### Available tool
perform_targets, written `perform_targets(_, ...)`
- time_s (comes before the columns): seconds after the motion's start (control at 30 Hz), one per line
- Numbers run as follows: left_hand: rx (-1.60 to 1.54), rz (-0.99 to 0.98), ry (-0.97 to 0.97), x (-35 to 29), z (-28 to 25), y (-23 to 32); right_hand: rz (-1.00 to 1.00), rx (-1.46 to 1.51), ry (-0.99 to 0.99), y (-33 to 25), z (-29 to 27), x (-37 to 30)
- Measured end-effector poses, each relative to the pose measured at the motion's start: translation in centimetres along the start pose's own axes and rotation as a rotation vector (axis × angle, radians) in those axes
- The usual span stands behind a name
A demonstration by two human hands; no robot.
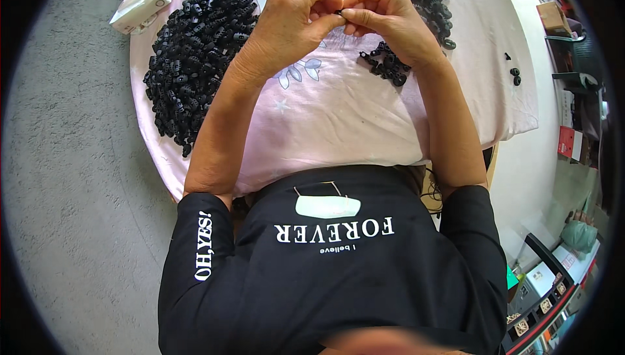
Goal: Sorting small black plastic components and putting them into a plastic bag.
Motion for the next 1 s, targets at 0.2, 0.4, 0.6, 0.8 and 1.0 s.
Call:
perform_targets(0.2, -0.021, -0.194, -0.142, -0.6, -0.7, -2.9, -0.012, 0.006, 0.061, -0.1, -0.6, 0.2)
perform_targets(0.4, 0.14, -0.013, -0.23, -1.0, 1.6, -1.8, -0.036, -0.049, 0.128, 0.0, -2.3, 0.2)
perform_targets(0.6, 0.249, 0.003, -0.253, -1.4, 3.1, -2.2, 0.003, -0.031, 0.135, 0.3, -2.4, 0.2)
perform_targets(0.8, 0.217, 0.028, -0.182, -1.0, 3.4, -1.4, -0.012, -0.105, 0.276, -0.3, -5.2, 0.0)
perform_targets(1.0, 0.139, 0.151, -0.142, -1.6, 6.0, 1.4, -0.074, 0.005, 0.43, -1.7, -7.7, -0.8)
Point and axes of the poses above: each hand's wrist, its own x-axis towards the middle knuckle, its own z-axis out of the palm, y = z × x, the point moved 8 cm from there along x, towards the middle knuckle, and after that the axes turned 3 degrees about -z, right-handed, at the moved point
